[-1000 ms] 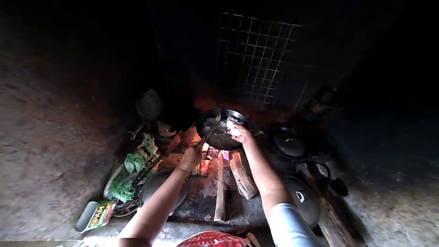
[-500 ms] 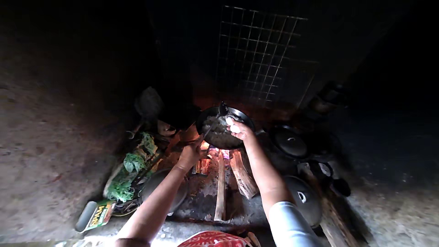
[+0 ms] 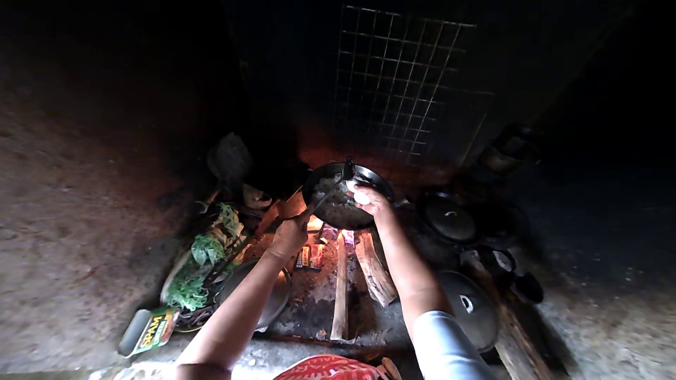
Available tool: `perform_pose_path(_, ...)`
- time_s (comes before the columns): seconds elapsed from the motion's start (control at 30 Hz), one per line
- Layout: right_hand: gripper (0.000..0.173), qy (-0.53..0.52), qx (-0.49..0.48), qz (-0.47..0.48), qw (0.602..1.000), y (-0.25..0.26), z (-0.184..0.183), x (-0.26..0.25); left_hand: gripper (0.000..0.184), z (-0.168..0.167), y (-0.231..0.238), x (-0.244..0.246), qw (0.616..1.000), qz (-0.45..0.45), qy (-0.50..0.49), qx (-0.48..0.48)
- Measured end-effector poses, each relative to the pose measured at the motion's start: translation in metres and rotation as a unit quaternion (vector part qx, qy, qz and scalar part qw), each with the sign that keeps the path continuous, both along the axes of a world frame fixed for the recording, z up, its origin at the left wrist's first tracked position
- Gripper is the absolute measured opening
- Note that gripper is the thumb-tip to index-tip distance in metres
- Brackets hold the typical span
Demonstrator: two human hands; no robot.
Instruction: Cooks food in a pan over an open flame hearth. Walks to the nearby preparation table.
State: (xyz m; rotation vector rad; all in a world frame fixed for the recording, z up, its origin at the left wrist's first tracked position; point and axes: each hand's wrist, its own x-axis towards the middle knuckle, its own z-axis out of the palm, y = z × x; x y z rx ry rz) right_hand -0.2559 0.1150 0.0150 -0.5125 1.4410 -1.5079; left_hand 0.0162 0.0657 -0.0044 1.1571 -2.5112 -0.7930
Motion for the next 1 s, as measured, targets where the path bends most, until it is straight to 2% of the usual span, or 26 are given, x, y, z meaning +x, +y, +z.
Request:
perform_pose_path(0.2, 0.037, -0.012, -0.01, 0.0, 1.0, -0.002, -0.009, -0.002, 0.049, 0.011, -0.006, -0.001, 0.998, 0.009, 0.057, -0.012)
perform_pose_path(0.33, 0.04, -0.002, -0.019, 0.017, 1.0, -0.001, -0.008, 0.002, 0.053, 0.012, -0.028, -0.022, 0.988, 0.074, -0.125, -0.047)
perform_pose_path(0.4, 0.041, -0.008, -0.028, 0.021, 0.999, 0.001, -0.009, 0.003, 0.061, -0.002, -0.043, -0.039, 0.975, 0.082, -0.196, -0.068)
perform_pose_path(0.5, 0.044, -0.009, -0.041, 0.037, 0.998, 0.002, -0.013, 0.001, 0.059, -0.023, -0.061, -0.06, 0.959, 0.071, -0.251, -0.113)
perform_pose_path(0.6, 0.044, 0.005, -0.032, 0.043, 0.999, 0.005, -0.012, 0.001, 0.052, -0.02, -0.065, -0.072, 0.956, 0.046, -0.266, -0.117)
perform_pose_path(0.67, 0.048, 0.038, -0.023, 0.059, 0.997, 0.005, -0.015, -0.002, 0.047, -0.011, -0.068, -0.08, 0.964, 0.028, -0.223, -0.14)
perform_pose_path(0.73, 0.052, 0.068, -0.008, 0.068, 0.995, 0.004, -0.013, -0.002, 0.035, -0.001, -0.073, -0.093, 0.988, 0.012, -0.095, -0.125)
perform_pose_path(0.8, 0.052, 0.08, 0.002, 0.067, 0.995, 0.002, -0.011, -0.001, 0.033, 0.016, -0.073, -0.11, 0.997, -0.023, 0.069, 0.002)
perform_pose_path(0.87, 0.05, 0.083, 0.01, 0.069, 0.994, -0.001, -0.008, -0.001, 0.036, 0.033, -0.068, -0.125, 0.965, -0.056, 0.174, 0.187)
perform_pose_path(0.93, 0.048, 0.097, 0.008, 0.08, 0.992, -0.003, -0.006, -0.002, 0.036, 0.044, -0.067, -0.135, 0.947, -0.069, 0.187, 0.252)
perform_pose_path(1.0, 0.045, 0.106, 0.003, 0.085, 0.991, -0.008, -0.005, -0.009, 0.029, 0.043, -0.072, -0.145, 0.951, -0.07, 0.183, 0.238)
